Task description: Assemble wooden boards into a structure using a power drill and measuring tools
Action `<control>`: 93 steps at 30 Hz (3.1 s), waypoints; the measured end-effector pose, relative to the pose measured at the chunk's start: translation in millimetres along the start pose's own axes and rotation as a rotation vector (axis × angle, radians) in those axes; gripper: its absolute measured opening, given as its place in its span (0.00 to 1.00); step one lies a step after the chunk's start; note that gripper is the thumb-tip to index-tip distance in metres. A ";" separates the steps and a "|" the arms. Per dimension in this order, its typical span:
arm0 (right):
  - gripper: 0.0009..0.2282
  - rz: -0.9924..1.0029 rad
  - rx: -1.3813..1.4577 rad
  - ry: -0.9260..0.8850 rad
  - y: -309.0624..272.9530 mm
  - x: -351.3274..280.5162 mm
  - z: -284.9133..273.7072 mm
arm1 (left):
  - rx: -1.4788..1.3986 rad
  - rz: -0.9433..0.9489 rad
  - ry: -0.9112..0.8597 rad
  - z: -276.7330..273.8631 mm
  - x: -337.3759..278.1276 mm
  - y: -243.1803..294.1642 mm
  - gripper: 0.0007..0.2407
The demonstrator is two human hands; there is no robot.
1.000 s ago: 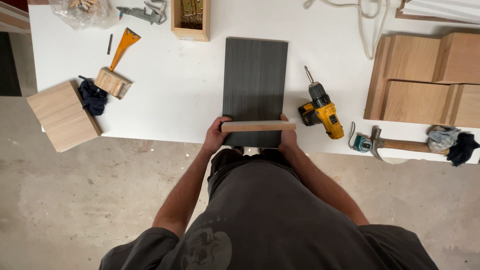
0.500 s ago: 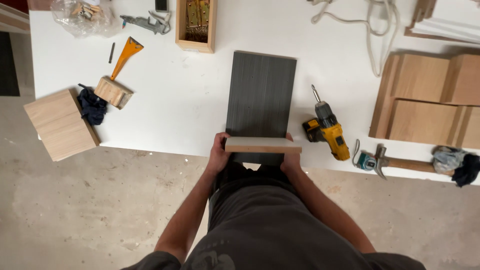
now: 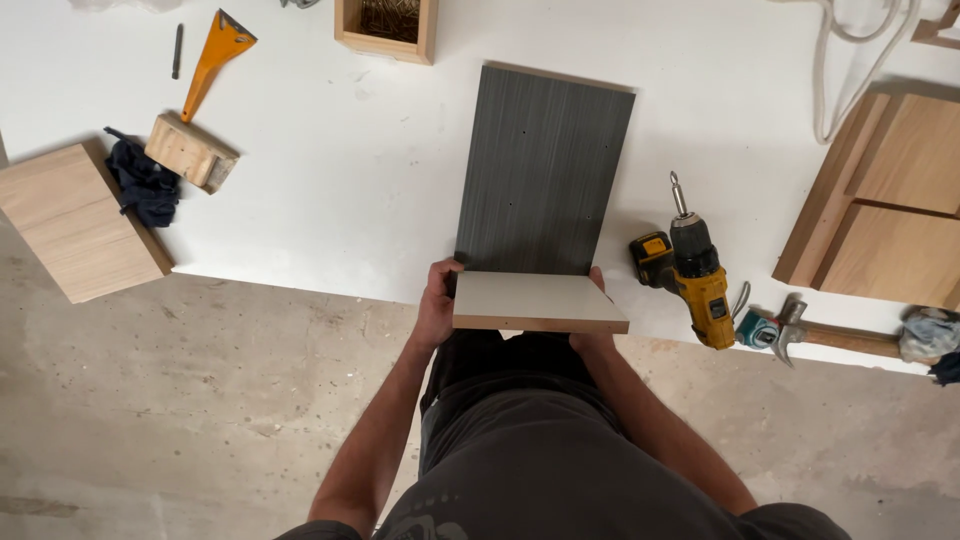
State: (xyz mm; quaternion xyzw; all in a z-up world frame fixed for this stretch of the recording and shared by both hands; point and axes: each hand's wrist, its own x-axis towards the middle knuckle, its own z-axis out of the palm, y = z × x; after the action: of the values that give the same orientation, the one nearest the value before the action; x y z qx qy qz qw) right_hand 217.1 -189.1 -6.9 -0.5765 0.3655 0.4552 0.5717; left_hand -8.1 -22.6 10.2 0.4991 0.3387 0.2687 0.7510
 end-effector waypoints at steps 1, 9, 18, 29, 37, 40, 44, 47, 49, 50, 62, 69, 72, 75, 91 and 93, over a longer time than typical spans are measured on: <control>0.28 0.003 0.002 0.002 1.8 2.8 -2.1 | 0.002 -0.003 -0.001 3.2 0.6 5.2 0.19; 0.27 -0.030 0.006 -0.044 13.5 25.1 -19.5 | 0.118 -0.003 -0.011 21.2 3.5 32.9 0.43; 0.26 -0.075 0.004 -0.106 24.7 48.4 -36.7 | 0.448 -0.091 0.101 31.9 14.2 55.2 0.30; 0.23 -0.179 -0.082 0.007 -2.0 -7.5 16.6 | 0.482 -0.221 0.202 27.8 11.7 31.5 0.27; 0.27 -0.177 -0.061 -0.014 -5.8 -23.9 32.4 | 0.525 -0.203 0.217 30.2 12.2 31.9 0.26; 0.29 -0.182 -0.097 -0.047 -7.2 -21.6 30.2 | 0.517 -0.182 0.203 30.2 10.8 36.6 0.26; 0.27 -0.149 -0.048 -0.118 13.9 37.2 -9.1 | 0.577 -0.182 0.165 31.2 11.2 39.3 0.30; 0.20 -0.191 -0.378 -0.370 -18.0 8.5 -34.4 | 0.581 -0.162 0.135 26.3 6.7 30.0 0.36; 0.20 -0.264 -0.750 -0.527 -17.5 10.3 -47.6 | 0.570 -0.134 0.119 20.0 5.1 23.6 0.38; 0.20 -0.240 -0.450 -0.553 1.9 41.5 -60.6 | 0.518 -0.127 0.107 18.4 5.8 18.6 0.38; 0.27 -0.516 -0.515 -0.549 -56.3 -125.8 -2.6 | 0.383 -0.424 0.026 11.3 23.5 -1.6 0.31; 0.22 -0.812 -0.735 -0.429 -60.5 -186.5 20.3 | 0.233 -0.347 0.075 -6.4 0.4 106.5 0.43; 0.22 -0.953 -0.891 -0.390 -50.3 -191.5 33.9 | 0.495 -0.233 0.055 -20.6 -20.4 176.5 0.42; 0.24 -1.034 -0.998 -0.410 -45.0 -237.9 59.8 | 0.629 -0.020 -0.002 -31.1 -19.4 171.7 0.35; 0.31 -1.281 -1.181 -0.525 -4.5 -209.2 72.9 | 0.642 -0.011 0.034 -73.3 1.9 146.0 0.13; 0.19 -1.189 -0.952 -0.715 4.3 -146.4 60.4 | 0.709 -0.086 0.035 -77.9 3.5 146.2 0.13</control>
State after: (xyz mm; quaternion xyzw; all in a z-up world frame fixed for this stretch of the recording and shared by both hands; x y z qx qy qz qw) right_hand 160.1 -144.0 133.8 -0.6738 -0.4330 0.3390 0.4935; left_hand -76.0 76.4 124.3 0.7093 0.4442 0.1112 0.5359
